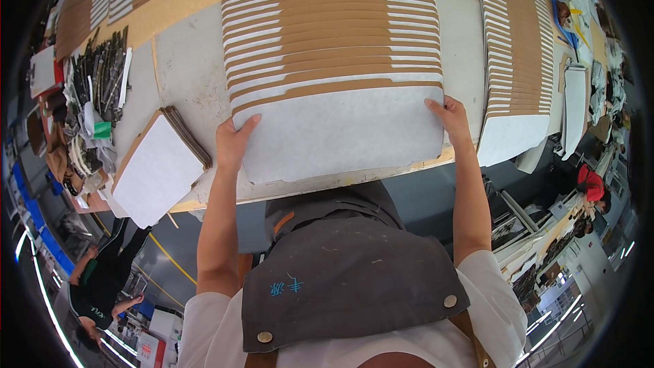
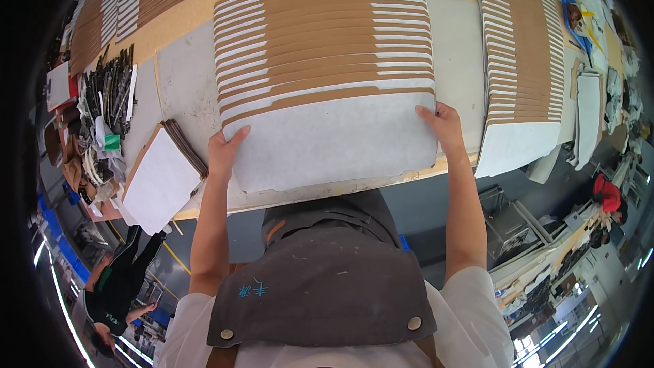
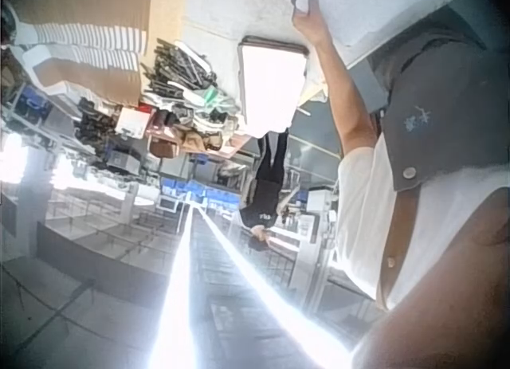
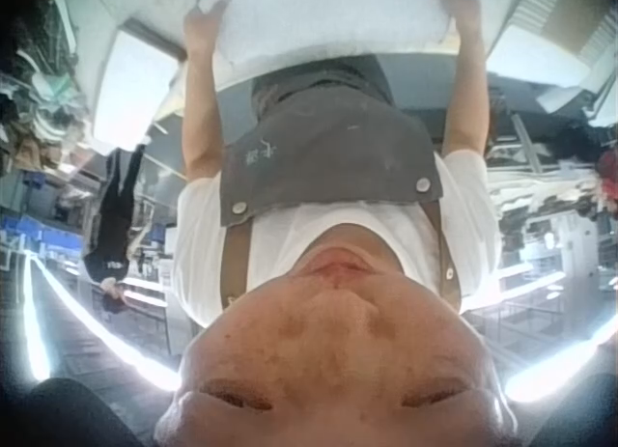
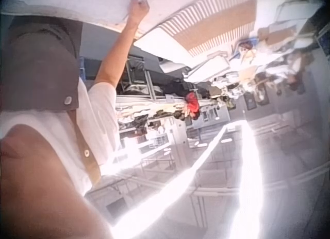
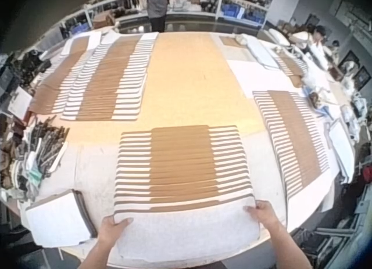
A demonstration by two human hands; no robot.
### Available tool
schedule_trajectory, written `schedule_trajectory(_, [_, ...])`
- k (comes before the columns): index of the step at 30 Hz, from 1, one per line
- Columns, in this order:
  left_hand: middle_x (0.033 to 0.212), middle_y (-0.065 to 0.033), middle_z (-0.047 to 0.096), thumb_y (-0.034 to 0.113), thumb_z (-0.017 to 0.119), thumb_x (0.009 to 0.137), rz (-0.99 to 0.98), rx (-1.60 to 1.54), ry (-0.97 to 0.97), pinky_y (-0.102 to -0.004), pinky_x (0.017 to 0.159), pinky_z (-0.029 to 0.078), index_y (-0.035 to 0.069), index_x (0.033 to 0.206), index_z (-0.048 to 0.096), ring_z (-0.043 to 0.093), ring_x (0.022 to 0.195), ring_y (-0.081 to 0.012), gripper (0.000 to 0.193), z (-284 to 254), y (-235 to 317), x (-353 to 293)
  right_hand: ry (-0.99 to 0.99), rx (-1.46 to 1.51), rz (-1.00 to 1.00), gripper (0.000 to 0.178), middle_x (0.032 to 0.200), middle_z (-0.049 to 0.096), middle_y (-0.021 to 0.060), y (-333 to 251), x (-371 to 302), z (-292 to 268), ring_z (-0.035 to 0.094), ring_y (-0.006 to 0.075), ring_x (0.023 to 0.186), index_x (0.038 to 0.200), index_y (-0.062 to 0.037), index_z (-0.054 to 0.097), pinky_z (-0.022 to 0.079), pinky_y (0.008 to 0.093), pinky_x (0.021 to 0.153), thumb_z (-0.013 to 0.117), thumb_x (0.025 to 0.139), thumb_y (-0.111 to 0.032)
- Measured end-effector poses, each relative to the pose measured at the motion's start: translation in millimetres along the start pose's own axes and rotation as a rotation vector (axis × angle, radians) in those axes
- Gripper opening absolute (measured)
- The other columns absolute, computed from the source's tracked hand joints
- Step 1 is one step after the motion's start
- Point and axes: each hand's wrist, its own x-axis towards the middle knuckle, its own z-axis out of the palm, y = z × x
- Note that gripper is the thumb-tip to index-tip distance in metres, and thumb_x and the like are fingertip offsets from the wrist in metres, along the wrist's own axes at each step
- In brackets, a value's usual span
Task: The recorder is aligning, stacking, and organizing leather components and stiffeners at a factory work table.
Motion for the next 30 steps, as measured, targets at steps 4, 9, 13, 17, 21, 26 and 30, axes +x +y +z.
schedule_trajectory(4, [0.090, -0.0055, 0.065, 0.017, 0.069, 0.078, 0.016, 0.053, -0.001, -0.0255, 0.071, 0.047, -0.001, 0.105, 0.061, 0.056, 0.076, -0.0109, 0.034, -1, -5, 3, 0.027, -0.047, -0.002, 0.025, 0.072, 0.062, 0.0029, -1, 2, 0, 0.054, 0.0078, 0.060, 0.086, 0.0031, 0.065, 0.044, 0.0224, 0.055, 0.067, 0.078, -0.020])
schedule_trajectory(9, [0.090, -0.0074, 0.066, 0.019, 0.069, 0.078, 0.028, 0.139, -0.030, -0.0265, 0.072, 0.047, -0.002, 0.105, 0.061, 0.058, 0.077, -0.0123, 0.035, -5, -4, 5, 0.077, -0.213, -0.011, 0.026, 0.068, 0.060, 0.0032, 0, 4, 1, 0.053, 0.0084, 0.058, 0.086, 0.0039, 0.065, 0.044, 0.0232, 0.053, 0.069, 0.075, -0.020])
schedule_trajectory(13, [0.090, -0.0078, 0.066, 0.019, 0.069, 0.078, 0.023, 0.160, -0.055, -0.0266, 0.072, 0.047, -0.002, 0.104, 0.061, 0.058, 0.077, -0.0123, 0.034, -6, -1, 5, 0.060, -0.040, 0.025, 0.026, 0.069, 0.061, 0.0036, 2, 3, 3, 0.054, 0.0091, 0.058, 0.086, 0.0040, 0.065, 0.044, 0.0236, 0.054, 0.069, 0.075, -0.020])
schedule_trajectory(17, [0.090, -0.0072, 0.066, 0.019, 0.069, 0.078, 0.025, 0.175, -0.059, -0.0263, 0.073, 0.047, -0.002, 0.103, 0.062, 0.058, 0.077, -0.0123, 0.034, -8, -1, 6, 0.066, 0.005, 0.044, 0.026, 0.069, 0.061, 0.0044, 1, 2, 4, 0.055, 0.0098, 0.060, 0.086, 0.0041, 0.065, 0.045, 0.0247, 0.055, 0.068, 0.075, -0.020])
schedule_trajectory(21, [0.092, -0.0083, 0.066, 0.020, 0.069, 0.078, 0.018, 0.160, -0.055, -0.0266, 0.074, 0.047, -0.002, 0.105, 0.061, 0.059, 0.079, -0.0124, 0.036, -8, 1, 5, 0.092, -0.237, 0.032, 0.029, 0.066, 0.061, 0.0060, -4, 4, 4, 0.056, 0.0117, 0.060, 0.085, 0.0035, 0.065, 0.045, 0.0275, 0.056, 0.068, 0.074, -0.024])
schedule_trajectory(26, [0.057, 0.0001, 0.049, 0.025, 0.069, 0.079, 0.001, 0.305, 0.009, -0.0260, 0.049, 0.036, -0.003, 0.073, 0.060, 0.040, 0.054, -0.0081, 0.030, -22, -19, 14, 0.090, -0.570, 0.016, 0.032, 0.064, 0.061, 0.0070, -17, 2, 1, 0.055, 0.0130, 0.060, 0.084, 0.0031, 0.065, 0.044, 0.0291, 0.056, 0.068, 0.074, -0.027])
schedule_trajectory(30, [0.052, 0.0035, 0.036, 0.027, 0.069, 0.079, -0.025, 0.285, 0.075, -0.0266, 0.044, 0.026, -0.002, 0.061, 0.053, 0.029, 0.051, -0.0070, 0.037, -24, -20, 15, 0.052, -0.405, 0.038, 0.031, 0.066, 0.060, 0.0053, -15, 2, 0, 0.053, 0.0116, 0.060, 0.085, 0.0029, 0.064, 0.043, 0.0274, 0.056, 0.067, 0.075, -0.027])
